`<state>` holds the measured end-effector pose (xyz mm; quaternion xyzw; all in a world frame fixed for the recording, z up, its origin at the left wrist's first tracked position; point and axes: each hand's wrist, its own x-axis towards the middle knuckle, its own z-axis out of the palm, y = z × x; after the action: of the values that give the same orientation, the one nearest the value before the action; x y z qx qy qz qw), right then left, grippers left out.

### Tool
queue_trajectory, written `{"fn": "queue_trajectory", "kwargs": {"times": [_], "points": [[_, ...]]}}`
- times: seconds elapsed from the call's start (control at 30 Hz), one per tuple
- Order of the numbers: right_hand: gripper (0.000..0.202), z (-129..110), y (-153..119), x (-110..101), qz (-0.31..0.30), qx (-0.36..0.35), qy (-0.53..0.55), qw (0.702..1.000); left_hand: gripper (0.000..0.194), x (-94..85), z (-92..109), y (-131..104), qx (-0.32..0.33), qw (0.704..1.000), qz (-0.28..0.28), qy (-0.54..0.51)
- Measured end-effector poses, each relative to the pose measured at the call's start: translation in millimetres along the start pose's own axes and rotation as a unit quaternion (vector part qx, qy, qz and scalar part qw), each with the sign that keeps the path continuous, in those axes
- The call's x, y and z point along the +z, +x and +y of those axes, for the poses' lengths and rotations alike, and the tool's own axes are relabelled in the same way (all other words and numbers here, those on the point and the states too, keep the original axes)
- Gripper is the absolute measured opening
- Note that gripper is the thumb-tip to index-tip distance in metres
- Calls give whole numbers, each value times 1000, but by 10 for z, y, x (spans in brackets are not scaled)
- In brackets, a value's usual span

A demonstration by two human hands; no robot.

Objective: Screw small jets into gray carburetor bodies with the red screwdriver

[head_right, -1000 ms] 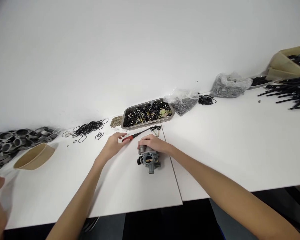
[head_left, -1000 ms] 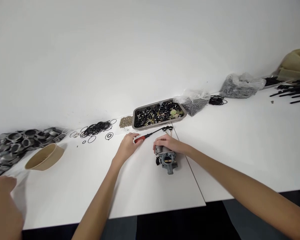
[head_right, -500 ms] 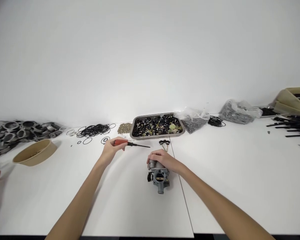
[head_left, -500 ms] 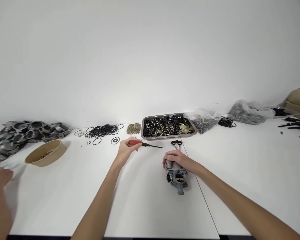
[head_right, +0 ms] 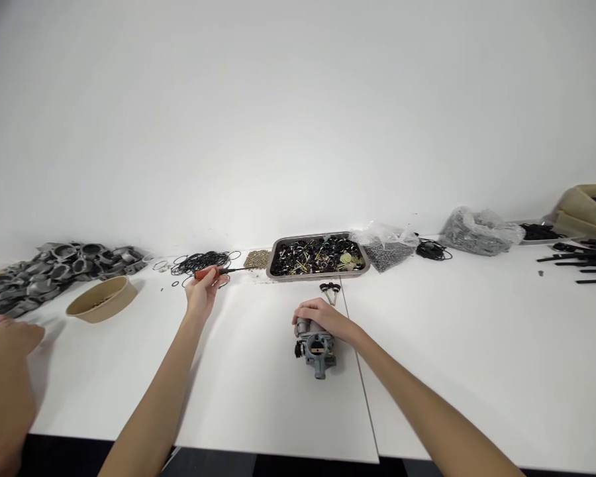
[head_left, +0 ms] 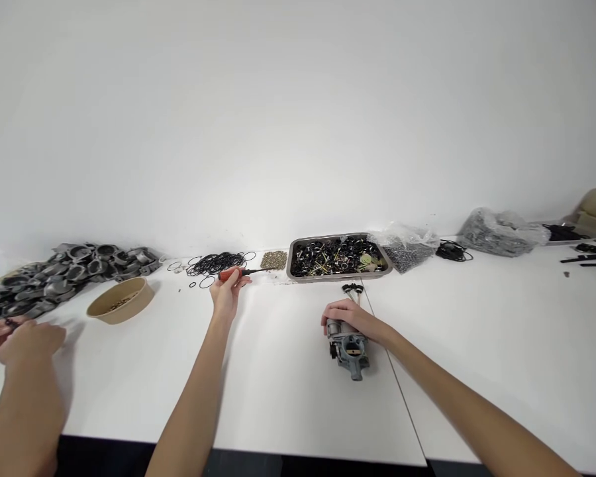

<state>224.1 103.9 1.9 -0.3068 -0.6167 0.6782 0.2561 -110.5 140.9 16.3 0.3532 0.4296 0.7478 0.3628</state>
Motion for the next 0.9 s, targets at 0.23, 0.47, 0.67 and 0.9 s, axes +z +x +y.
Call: {"fn": "queue_trajectory", "kwargs": {"times": [0.23,0.47,0.67,0.9], "points": [[29,0,46,32,-6,2,-1,1000,36,-2,-76,-6,-23,998,17,51],[28,-2,25,34,1,-1,-2,1000,17,-39,-73,9,-52,993,37,100],[31,-15,-26,48,27,-6,-15,1000,12,-17,-54,-13,-60,993,50,89],[32,43,-42,12,53,-1,-21,998,22,11,6,-7,-34,997,59,31]]}}
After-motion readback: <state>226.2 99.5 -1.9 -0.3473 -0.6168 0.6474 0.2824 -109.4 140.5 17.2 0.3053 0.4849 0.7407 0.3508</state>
